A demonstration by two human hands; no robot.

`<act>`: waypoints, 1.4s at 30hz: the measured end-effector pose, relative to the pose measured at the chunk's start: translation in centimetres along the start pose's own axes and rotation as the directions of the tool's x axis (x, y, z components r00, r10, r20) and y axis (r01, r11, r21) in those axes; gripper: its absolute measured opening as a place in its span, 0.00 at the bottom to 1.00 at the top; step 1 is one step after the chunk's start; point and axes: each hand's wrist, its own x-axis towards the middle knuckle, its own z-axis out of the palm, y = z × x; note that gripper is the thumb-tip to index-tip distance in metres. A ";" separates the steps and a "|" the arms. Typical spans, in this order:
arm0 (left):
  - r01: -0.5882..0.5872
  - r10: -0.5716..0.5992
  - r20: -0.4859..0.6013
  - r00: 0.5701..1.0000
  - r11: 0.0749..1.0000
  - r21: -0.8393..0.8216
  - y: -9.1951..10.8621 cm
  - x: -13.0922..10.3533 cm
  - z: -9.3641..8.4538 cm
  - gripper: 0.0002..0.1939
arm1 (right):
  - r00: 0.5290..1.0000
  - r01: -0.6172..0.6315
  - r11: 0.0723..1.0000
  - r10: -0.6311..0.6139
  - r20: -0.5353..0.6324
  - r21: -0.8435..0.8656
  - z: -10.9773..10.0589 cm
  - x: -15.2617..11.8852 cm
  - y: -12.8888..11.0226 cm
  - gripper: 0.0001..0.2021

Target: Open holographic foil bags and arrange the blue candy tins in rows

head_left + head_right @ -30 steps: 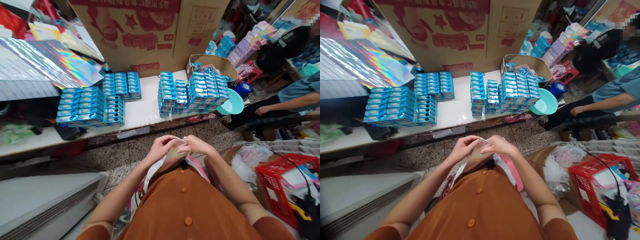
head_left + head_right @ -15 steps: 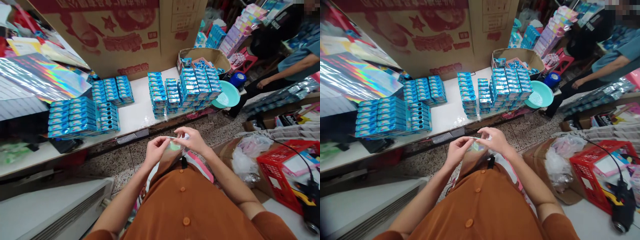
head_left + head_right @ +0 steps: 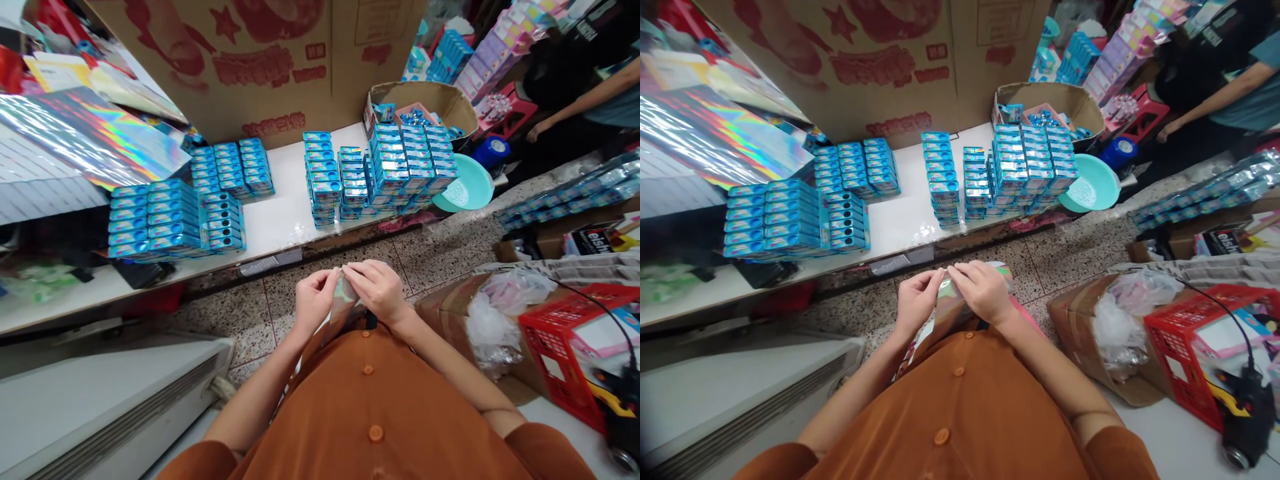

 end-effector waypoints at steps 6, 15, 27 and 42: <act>0.041 -0.041 0.001 0.999 0.999 -0.035 -0.2 -0.2 -0.5 0.15 | 0.997 -0.015 1.000 0.014 -0.073 -0.002 0.2 0.2 -0.9 0.12; -0.028 0.028 0.010 1.000 0.999 -0.021 -0.4 0.0 -1.1 0.12 | 0.997 -0.007 1.000 0.005 -0.080 -0.029 0.8 0.8 -1.6 0.12; 0.012 -0.025 -0.082 0.996 0.987 -0.159 -1.1 -0.2 -0.8 0.13 | 0.986 -0.122 0.979 0.139 -0.096 0.164 1.7 0.6 -2.3 0.07; -0.220 0.223 -0.047 0.974 0.973 0.064 -0.1 0.5 -1.2 0.11 | 0.990 -0.074 0.943 0.108 -0.087 0.324 -0.1 2.2 -1.6 0.05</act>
